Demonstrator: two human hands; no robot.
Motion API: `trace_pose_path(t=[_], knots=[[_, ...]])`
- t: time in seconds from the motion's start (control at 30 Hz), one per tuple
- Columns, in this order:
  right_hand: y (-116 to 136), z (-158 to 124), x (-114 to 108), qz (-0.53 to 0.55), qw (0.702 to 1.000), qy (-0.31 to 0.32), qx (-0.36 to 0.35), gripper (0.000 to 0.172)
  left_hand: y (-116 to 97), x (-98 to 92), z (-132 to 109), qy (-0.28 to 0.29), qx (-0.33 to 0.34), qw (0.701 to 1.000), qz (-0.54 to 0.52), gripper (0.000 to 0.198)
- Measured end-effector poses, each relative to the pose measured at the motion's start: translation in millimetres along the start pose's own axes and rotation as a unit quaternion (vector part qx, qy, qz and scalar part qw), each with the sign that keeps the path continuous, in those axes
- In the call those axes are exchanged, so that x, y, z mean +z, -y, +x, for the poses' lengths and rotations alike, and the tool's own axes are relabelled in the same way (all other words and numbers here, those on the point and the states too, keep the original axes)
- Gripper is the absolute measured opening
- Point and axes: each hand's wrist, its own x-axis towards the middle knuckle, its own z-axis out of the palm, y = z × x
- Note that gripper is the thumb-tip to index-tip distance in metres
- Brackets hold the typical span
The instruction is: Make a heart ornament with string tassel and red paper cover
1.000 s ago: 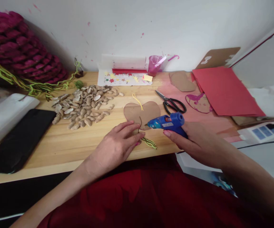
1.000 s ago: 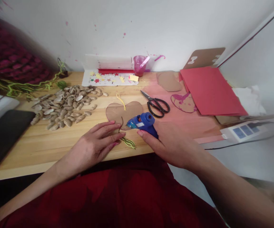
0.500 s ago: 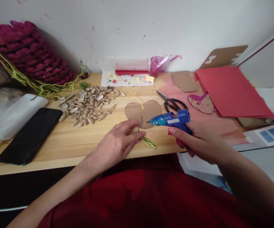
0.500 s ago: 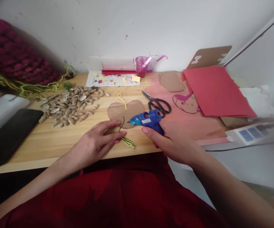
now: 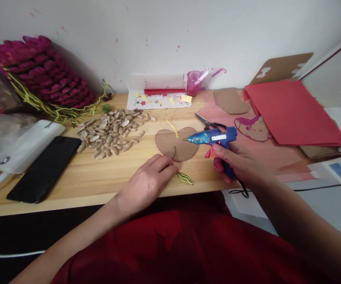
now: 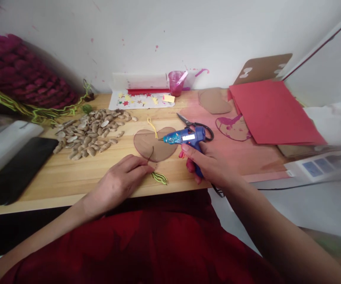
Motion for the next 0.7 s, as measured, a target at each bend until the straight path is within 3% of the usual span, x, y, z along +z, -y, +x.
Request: trace_pose_path(t=[0.37, 0.43, 0.6, 0.7], knots=[[-4, -2, 3, 0.019, 0.997, 0.05, 0.051, 0.051, -2, 6.1, 2, -0.014, 0.046, 0.999, -0.004, 0.028], [-4, -2, 3, 0.021, 0.997, 0.05, 0.049, 0.052, -2, 6.9, 3, -0.034, 0.046, 0.998, -0.004, 0.029], [-7, -1, 2, 0.052, 0.997, 0.041, 0.047, 0.046, -4, 6.5, 9, -0.148, -0.029, 0.989, -0.012, 0.022], [-9, -1, 1, 0.065, 0.996, 0.043, 0.051, 0.044, -4, 8.1, 11, -0.136, -0.022, 0.99, -0.025, 0.022]])
